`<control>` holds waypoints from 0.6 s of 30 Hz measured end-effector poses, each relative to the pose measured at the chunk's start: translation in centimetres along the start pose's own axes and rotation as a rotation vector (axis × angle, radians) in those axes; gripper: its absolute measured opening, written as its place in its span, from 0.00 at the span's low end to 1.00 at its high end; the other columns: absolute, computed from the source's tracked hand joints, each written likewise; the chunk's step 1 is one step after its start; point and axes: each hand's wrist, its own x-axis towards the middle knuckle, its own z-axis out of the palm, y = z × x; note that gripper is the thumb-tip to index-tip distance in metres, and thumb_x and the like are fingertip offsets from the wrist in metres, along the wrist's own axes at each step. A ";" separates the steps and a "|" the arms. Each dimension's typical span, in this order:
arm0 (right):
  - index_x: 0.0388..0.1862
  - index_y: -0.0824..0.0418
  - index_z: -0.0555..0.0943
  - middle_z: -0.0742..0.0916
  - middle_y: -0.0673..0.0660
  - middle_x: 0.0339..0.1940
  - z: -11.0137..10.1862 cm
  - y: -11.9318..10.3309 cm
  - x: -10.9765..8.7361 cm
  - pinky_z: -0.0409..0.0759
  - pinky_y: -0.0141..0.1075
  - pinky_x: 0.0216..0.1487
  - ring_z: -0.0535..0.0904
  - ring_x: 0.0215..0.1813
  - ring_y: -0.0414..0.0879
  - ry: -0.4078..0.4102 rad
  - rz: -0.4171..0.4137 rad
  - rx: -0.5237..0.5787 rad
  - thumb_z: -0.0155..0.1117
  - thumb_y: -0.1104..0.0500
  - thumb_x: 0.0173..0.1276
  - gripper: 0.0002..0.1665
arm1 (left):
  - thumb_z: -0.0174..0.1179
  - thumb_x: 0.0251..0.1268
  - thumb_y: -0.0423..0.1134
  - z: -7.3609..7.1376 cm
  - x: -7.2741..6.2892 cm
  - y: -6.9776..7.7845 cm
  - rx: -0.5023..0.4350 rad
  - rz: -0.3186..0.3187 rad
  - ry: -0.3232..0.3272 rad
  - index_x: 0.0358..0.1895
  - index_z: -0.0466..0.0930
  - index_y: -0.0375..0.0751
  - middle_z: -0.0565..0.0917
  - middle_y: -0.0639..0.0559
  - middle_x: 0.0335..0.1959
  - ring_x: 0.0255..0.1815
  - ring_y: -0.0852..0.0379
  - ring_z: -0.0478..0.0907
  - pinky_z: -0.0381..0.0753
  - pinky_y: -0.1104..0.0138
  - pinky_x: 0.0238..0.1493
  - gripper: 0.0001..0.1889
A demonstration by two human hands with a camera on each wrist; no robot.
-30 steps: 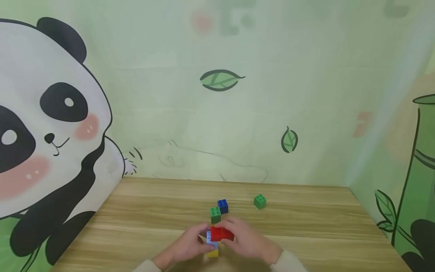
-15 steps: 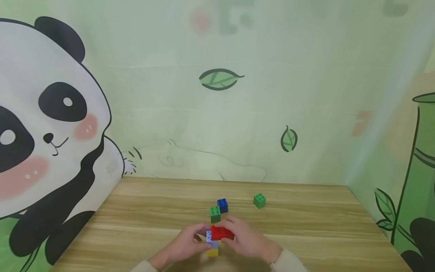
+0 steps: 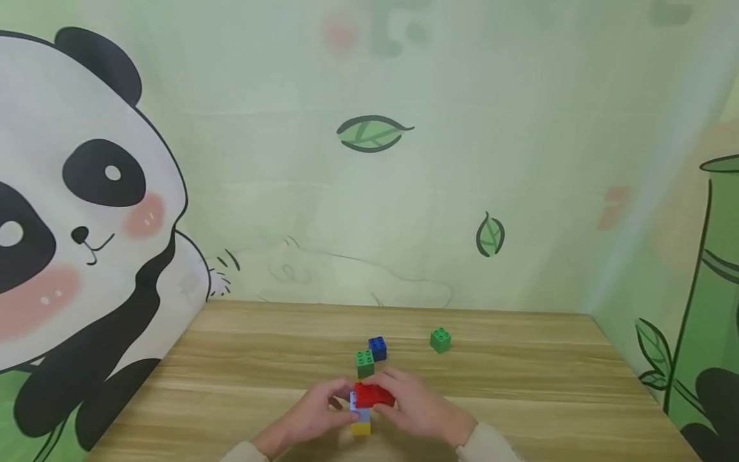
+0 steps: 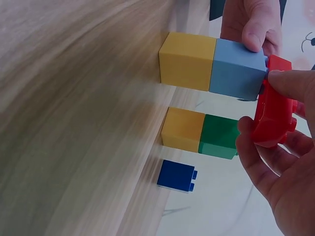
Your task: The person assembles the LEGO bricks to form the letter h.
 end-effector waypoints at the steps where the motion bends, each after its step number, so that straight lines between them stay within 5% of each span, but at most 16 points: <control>1: 0.59 0.47 0.74 0.79 0.43 0.50 0.0 -0.1 0.1 0.78 0.30 0.45 0.75 0.45 0.36 0.001 -0.008 0.001 0.63 0.54 0.67 0.21 | 0.67 0.57 0.43 0.0 0.0 0.0 0.002 0.000 0.001 0.49 0.78 0.52 0.82 0.63 0.43 0.43 0.63 0.77 0.77 0.69 0.42 0.16; 18: 0.57 0.52 0.77 0.79 0.44 0.48 0.0 -0.7 0.5 0.77 0.29 0.46 0.75 0.45 0.34 0.008 -0.065 -0.046 0.63 0.54 0.67 0.19 | 0.67 0.57 0.41 0.2 -0.2 0.5 0.010 0.015 0.017 0.45 0.78 0.52 0.82 0.63 0.41 0.42 0.63 0.77 0.76 0.68 0.41 0.13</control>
